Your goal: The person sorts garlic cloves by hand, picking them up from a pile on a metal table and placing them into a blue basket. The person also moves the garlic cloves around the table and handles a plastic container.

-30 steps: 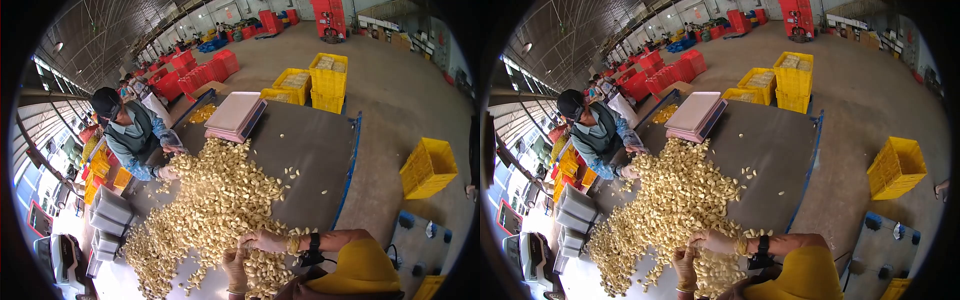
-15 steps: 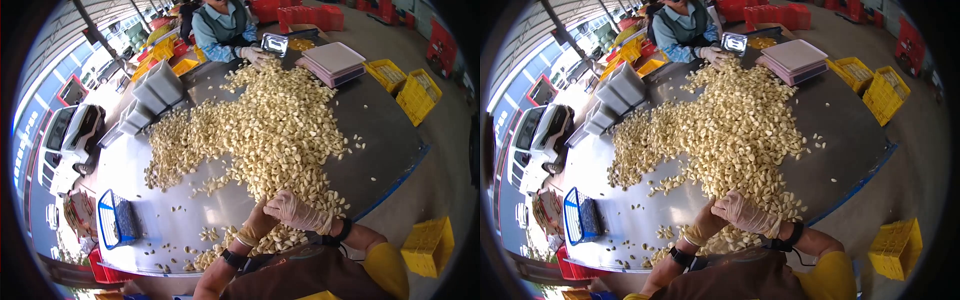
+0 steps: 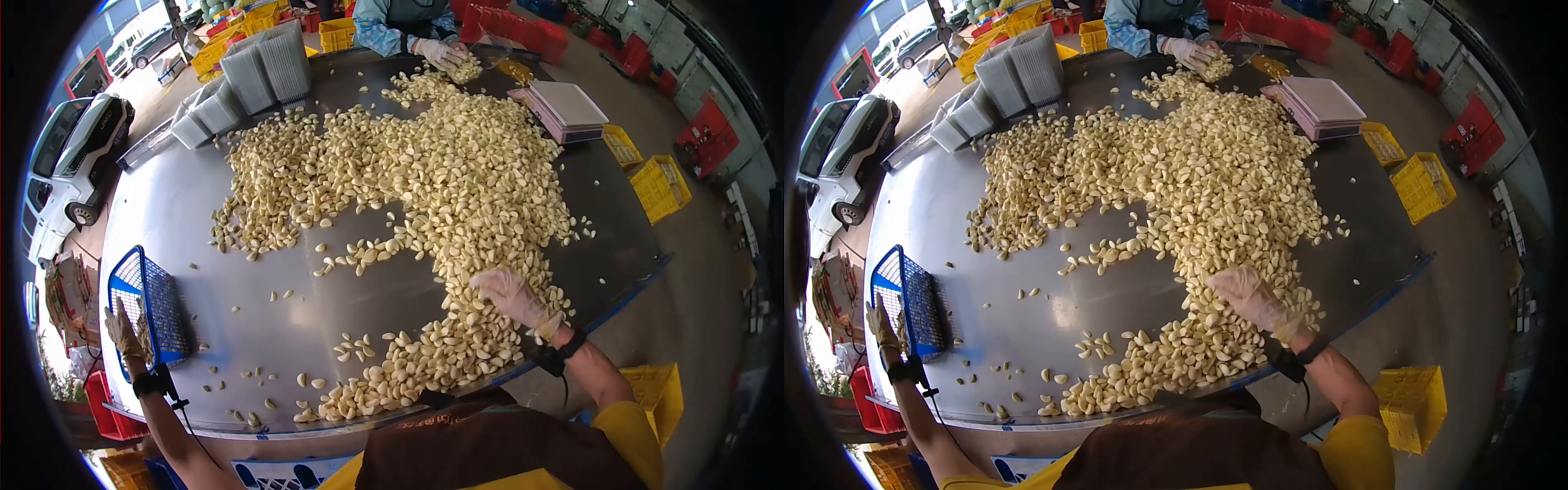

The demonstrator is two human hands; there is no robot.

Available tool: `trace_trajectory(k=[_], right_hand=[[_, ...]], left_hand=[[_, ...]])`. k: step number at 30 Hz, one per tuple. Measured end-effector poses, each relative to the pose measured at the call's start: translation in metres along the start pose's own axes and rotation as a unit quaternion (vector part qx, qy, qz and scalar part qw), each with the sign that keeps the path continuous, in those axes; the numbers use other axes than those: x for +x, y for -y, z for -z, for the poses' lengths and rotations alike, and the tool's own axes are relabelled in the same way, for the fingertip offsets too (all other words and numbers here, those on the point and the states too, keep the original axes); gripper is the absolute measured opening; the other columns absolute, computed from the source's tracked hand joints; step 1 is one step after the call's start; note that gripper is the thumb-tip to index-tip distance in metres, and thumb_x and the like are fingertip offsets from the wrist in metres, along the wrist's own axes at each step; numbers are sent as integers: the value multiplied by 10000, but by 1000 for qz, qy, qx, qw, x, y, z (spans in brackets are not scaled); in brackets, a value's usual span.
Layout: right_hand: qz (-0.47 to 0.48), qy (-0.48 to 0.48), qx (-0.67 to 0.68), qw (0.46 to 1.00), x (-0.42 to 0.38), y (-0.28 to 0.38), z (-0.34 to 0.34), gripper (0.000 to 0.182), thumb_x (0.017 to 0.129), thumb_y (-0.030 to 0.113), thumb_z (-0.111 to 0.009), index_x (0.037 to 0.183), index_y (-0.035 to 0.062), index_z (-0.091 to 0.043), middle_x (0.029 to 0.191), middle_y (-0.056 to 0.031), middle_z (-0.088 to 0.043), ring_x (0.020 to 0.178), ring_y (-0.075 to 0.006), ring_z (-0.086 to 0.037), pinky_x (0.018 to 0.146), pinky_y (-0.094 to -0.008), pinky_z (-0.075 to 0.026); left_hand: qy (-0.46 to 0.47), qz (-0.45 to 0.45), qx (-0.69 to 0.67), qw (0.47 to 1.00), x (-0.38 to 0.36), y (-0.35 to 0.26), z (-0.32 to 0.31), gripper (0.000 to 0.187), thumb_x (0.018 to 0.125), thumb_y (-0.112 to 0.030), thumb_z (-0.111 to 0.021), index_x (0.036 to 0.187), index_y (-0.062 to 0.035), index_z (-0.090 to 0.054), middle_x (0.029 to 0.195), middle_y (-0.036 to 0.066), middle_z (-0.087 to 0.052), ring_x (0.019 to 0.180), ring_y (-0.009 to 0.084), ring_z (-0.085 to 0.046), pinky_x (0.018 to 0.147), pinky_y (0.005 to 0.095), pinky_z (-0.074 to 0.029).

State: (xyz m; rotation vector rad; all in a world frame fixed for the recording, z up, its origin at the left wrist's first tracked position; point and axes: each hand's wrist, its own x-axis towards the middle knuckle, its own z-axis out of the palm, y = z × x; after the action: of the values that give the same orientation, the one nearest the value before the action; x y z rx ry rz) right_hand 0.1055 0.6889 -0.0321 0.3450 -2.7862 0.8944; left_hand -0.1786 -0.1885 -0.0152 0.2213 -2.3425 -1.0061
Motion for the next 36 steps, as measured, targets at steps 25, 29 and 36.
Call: trace_trajectory(k=[25,29,36], right_hand=[[6,-55,-41,998,78,39,-33,484,824,77,-727,1280,146,-582,1055,-57,-600,996,-265,-547,908,-387,-442],[118,27,-117,986,47,75,-60,451,836,75,-671,1268,158,-570,1093,-15,-554,1073,-239,-507,939,-406,-423],[61,117,50,990,40,80,-41,391,910,191,-646,1289,124,-580,1264,-62,-579,1159,-259,-525,1025,-406,-400]], left_hand=[[552,487,-513,441,-392,-426,-283,611,1041,-444,-438,1508,-75,-305,1469,125,-463,1261,284,-536,1068,442,-431],[570,529,-535,332,-400,-403,-278,580,1035,-508,-401,1427,-81,-430,1381,114,-546,1212,282,-570,1054,451,-437],[530,505,-393,557,-310,-316,-162,254,1030,-281,-517,1066,-50,-616,712,-84,-392,535,21,-297,475,187,-234]])
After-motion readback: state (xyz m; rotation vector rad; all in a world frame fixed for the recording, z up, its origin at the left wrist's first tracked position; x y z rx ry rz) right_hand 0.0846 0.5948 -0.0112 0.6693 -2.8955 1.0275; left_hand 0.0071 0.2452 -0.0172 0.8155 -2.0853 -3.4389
